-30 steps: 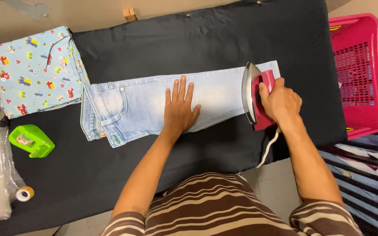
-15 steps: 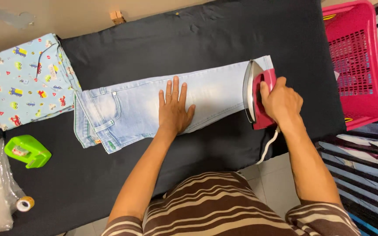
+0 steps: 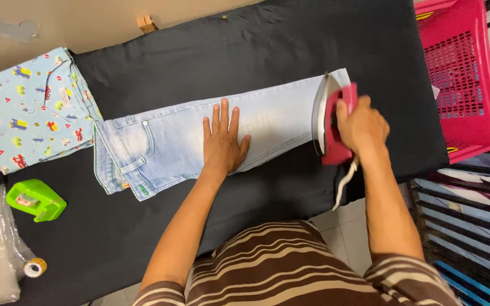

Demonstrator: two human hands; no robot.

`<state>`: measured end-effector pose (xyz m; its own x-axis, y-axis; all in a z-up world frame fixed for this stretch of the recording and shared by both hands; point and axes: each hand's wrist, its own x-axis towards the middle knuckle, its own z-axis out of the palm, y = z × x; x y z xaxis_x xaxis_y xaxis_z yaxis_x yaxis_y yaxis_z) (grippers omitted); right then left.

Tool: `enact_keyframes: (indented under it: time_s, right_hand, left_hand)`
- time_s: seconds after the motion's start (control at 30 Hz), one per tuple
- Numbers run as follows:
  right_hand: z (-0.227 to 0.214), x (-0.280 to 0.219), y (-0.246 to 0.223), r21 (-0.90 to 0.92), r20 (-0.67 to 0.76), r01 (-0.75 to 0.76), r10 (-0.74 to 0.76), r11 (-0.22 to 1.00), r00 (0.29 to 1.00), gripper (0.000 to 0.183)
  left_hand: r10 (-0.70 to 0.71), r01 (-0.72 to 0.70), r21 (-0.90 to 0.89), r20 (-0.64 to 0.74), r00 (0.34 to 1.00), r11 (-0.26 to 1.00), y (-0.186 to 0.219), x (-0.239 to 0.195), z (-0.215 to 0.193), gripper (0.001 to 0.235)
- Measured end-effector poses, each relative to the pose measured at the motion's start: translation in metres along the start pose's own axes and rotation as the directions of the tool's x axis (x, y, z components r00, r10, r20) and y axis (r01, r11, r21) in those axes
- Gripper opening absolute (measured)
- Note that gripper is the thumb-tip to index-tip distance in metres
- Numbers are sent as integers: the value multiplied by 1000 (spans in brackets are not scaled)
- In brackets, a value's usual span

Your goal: Ironing a pair of jeans and folding them on an ironing board.

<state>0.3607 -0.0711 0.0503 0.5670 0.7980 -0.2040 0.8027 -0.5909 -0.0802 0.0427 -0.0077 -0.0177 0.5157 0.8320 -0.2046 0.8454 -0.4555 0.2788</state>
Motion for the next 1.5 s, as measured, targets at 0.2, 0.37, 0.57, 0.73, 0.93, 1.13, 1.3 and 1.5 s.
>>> enact_keyframes:
  time_s: [0.2, 0.37, 0.57, 0.73, 0.93, 1.13, 1.3, 1.5]
  right_hand:
    - [-4, -3, 1, 4, 12, 9, -9, 1000, 1000, 63]
    - [-40, 28, -41, 319, 11, 0, -4, 948, 1000, 58]
    - [-5, 16, -12, 373, 57, 43, -69, 927, 996, 56]
    - [-47, -51, -44, 313, 343, -78, -36, 946, 939, 63]
    - [-18, -47, -100, 370, 232, 197, -296, 908, 927, 62]
    - [18, -24, -150, 292, 135, 287, -336, 912, 932, 62]
    - [5, -55, -126, 225, 183, 241, -284, 944, 941, 59]
    - [5, -32, -120, 197, 151, 267, -298, 943, 942, 59]
  left_hand:
    - [-1, 1, -11, 15, 1000, 1000, 3, -2, -4, 81]
    - [1, -1, -10, -6, 1000, 1000, 4, 0, -1, 81]
    - [-6, 6, -11, 21, 1000, 1000, 3, 0, -4, 81]
    - [-5, 5, 13, 32, 999, 1000, 2, 1, 1, 82]
    - [0, 0, 29, 2, 1000, 1000, 2, 2, 3, 82]
    - [-8, 8, 5, -17, 1000, 1000, -3, 1, 3, 81]
    - [4, -4, 6, -19, 1000, 1000, -4, 1, 12, 81]
    - [3, -3, 7, -38, 999, 1000, -2, 3, 12, 84]
